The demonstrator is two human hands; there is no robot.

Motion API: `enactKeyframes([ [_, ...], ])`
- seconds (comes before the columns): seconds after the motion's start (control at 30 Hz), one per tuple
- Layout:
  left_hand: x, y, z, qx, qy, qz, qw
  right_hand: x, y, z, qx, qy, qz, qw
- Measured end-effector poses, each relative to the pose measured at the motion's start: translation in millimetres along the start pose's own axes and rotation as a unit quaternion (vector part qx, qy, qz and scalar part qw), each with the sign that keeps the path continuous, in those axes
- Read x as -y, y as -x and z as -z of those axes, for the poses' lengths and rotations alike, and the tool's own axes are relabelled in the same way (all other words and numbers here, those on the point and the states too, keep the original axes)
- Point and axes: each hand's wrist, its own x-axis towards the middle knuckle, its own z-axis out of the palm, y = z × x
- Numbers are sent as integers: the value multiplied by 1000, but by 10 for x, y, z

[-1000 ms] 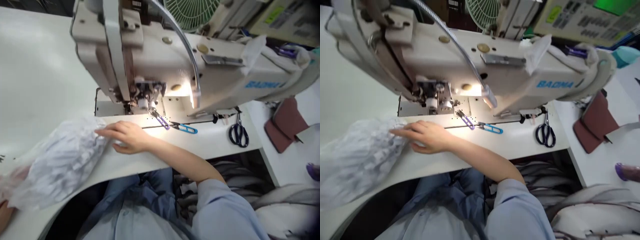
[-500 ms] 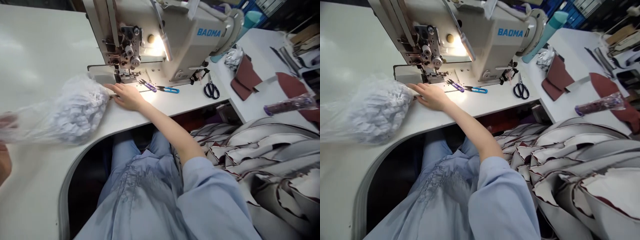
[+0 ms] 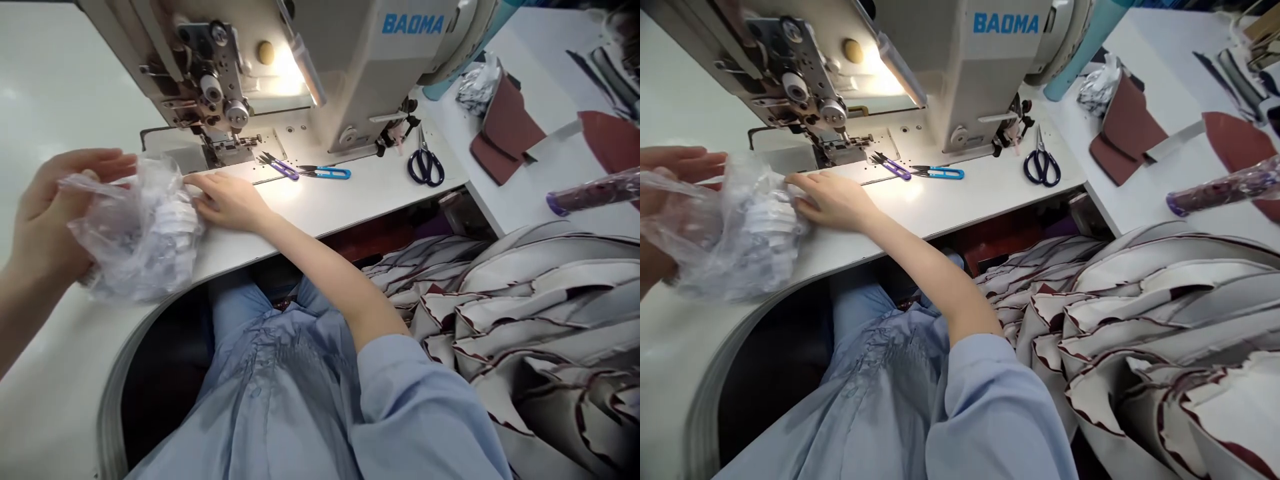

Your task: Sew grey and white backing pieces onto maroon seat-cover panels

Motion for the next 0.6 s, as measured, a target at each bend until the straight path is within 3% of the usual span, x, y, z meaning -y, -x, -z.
enactKeyframes([
  [0.2, 120, 37, -25, -18, 32, 0, 999, -24, -19, -42, -11, 4, 7, 1000],
  [0.4, 174, 82, -11, -21, 26, 5, 999, 34, -10, 52, 73, 24, 0, 997],
  [0.6, 241, 84, -20, -50, 24, 12, 998, 13, -18, 6, 43, -6, -4, 999],
])
